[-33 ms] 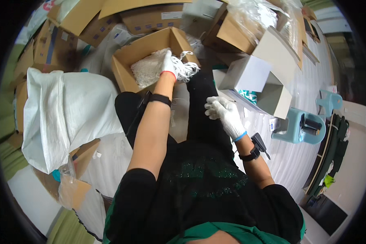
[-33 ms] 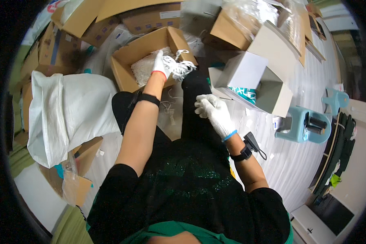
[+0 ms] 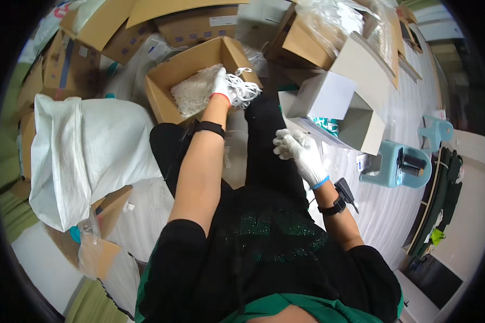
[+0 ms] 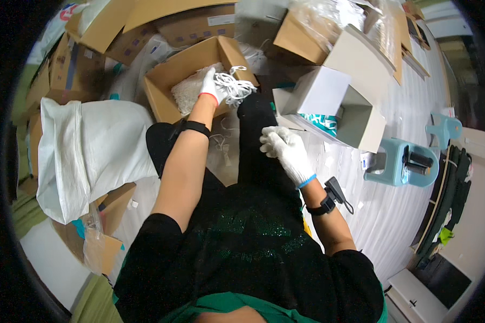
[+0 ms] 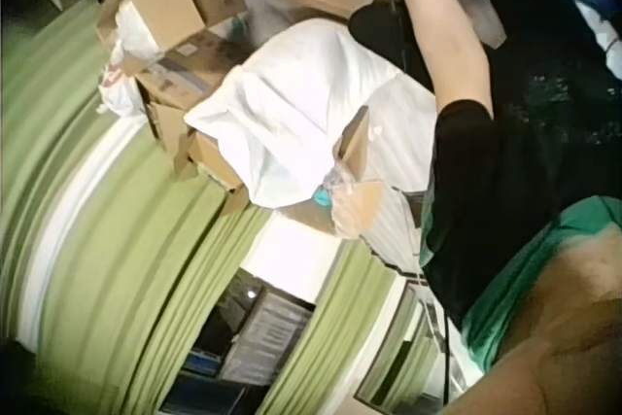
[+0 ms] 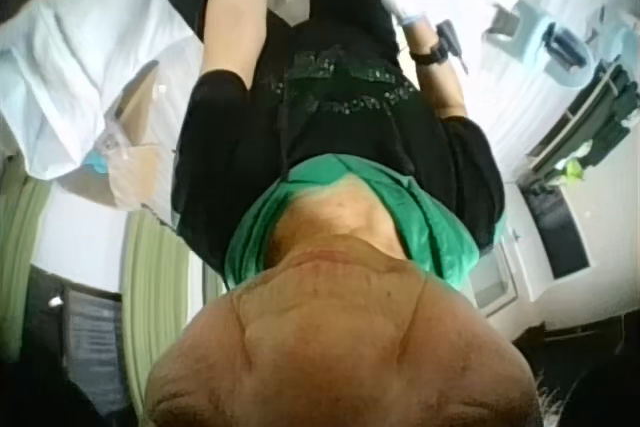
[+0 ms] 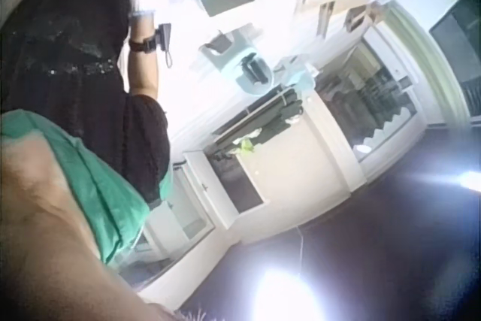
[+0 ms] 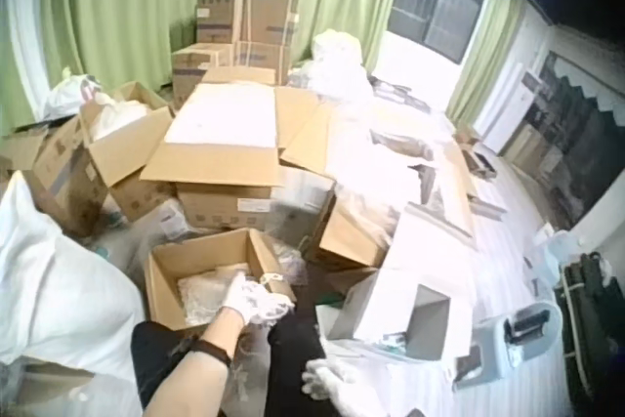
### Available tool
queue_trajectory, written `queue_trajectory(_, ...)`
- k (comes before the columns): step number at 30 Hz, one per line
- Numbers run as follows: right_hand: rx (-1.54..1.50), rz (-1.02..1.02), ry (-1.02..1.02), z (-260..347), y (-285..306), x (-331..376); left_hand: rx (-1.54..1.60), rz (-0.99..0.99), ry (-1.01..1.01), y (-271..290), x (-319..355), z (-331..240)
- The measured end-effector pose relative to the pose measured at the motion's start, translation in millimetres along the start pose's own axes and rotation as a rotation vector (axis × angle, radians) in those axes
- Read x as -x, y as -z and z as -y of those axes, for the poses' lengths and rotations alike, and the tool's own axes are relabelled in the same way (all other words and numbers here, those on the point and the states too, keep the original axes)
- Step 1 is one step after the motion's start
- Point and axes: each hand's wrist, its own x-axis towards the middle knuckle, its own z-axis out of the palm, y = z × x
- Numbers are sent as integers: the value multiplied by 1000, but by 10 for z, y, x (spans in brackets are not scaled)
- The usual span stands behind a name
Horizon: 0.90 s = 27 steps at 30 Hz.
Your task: Packing face masks and components from boxes and bags into a specific white sack.
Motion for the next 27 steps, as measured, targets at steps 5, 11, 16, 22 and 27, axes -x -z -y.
queue_trajectory(5,45,-98,99,235,628,381,-1357,-282,-157,975,-1075,-175)
queue_trajectory(11,261,-472,126,274,1721,42,-2194,-622,-624,269,-512,-54)
queue_trajectory(16,998,-347,110,-100,2556,-822,-1874,-467,-836,-134,91,51)
queue_trajectory(22,1163,-290,-139,-680,2726,-1711,-1732,-154,-757,-5,178,75)
queue_trajectory(27,928,-288,-392,-660,2444,-1834,-1776,-185,-722,162,601,72)
